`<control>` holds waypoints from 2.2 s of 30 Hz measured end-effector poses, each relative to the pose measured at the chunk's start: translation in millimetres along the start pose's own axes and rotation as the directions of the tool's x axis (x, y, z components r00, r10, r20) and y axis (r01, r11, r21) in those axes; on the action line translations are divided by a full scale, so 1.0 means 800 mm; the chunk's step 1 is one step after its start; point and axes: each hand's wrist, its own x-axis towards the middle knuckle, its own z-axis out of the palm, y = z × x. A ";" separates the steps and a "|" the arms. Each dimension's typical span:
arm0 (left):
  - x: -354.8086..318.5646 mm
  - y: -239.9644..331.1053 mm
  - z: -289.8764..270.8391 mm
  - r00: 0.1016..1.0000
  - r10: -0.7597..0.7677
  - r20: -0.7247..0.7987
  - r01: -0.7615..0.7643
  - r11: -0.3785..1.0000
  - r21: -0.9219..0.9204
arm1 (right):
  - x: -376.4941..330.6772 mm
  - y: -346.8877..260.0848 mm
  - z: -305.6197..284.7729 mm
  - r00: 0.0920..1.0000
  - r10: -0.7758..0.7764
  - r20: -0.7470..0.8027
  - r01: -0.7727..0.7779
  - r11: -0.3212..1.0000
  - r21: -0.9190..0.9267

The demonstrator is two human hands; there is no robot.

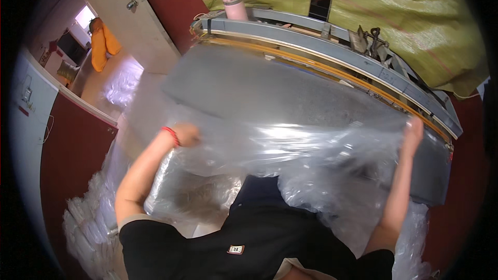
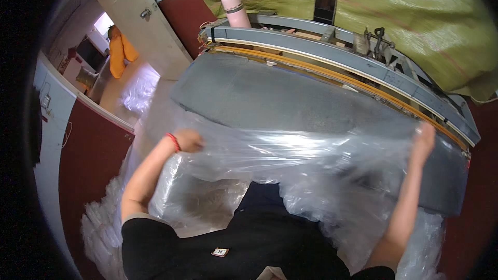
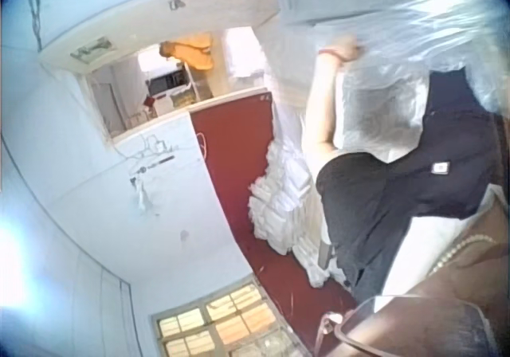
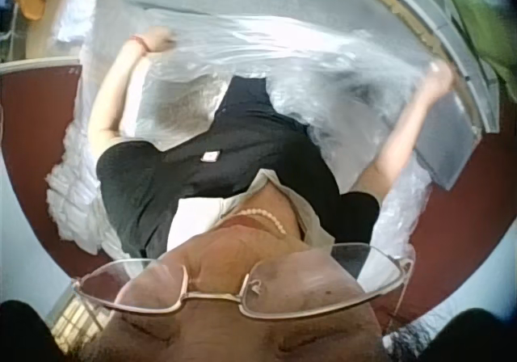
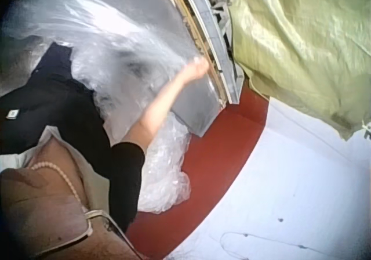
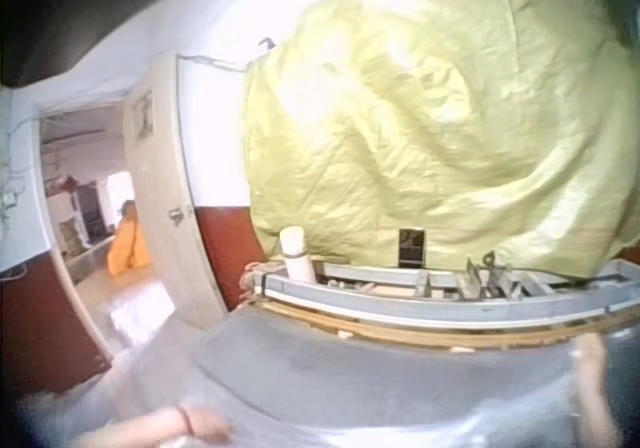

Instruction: Using a manual heat sealing machine to wrap and seal large stacks of plastic bags.

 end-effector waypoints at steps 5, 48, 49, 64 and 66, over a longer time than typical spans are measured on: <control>-0.091 -0.244 -0.036 0.754 -0.575 -0.317 0.615 0.788 0.033 | 0.123 0.127 -0.238 0.967 -0.204 -0.152 0.153 0.943 -0.294; 0.214 0.785 -0.134 0.571 0.798 -0.193 -0.414 0.077 -0.907 | 0.083 0.098 -0.350 0.916 -0.179 -0.359 0.048 0.938 -0.344; 0.210 0.788 -0.127 0.586 0.810 0.010 -0.268 0.205 -0.941 | 0.082 0.098 -0.350 0.913 -0.197 -0.358 0.055 0.928 -0.370; -0.026 0.297 -0.141 0.511 0.133 -0.849 -0.455 -0.797 -0.398 | 0.089 0.096 -0.351 0.939 -0.225 -0.262 -0.015 0.732 -0.681; -0.051 0.203 -0.135 0.430 -0.204 -0.880 -0.718 -0.668 -0.196 | 0.097 0.115 -0.386 0.927 -0.216 -0.307 -0.068 0.707 -0.703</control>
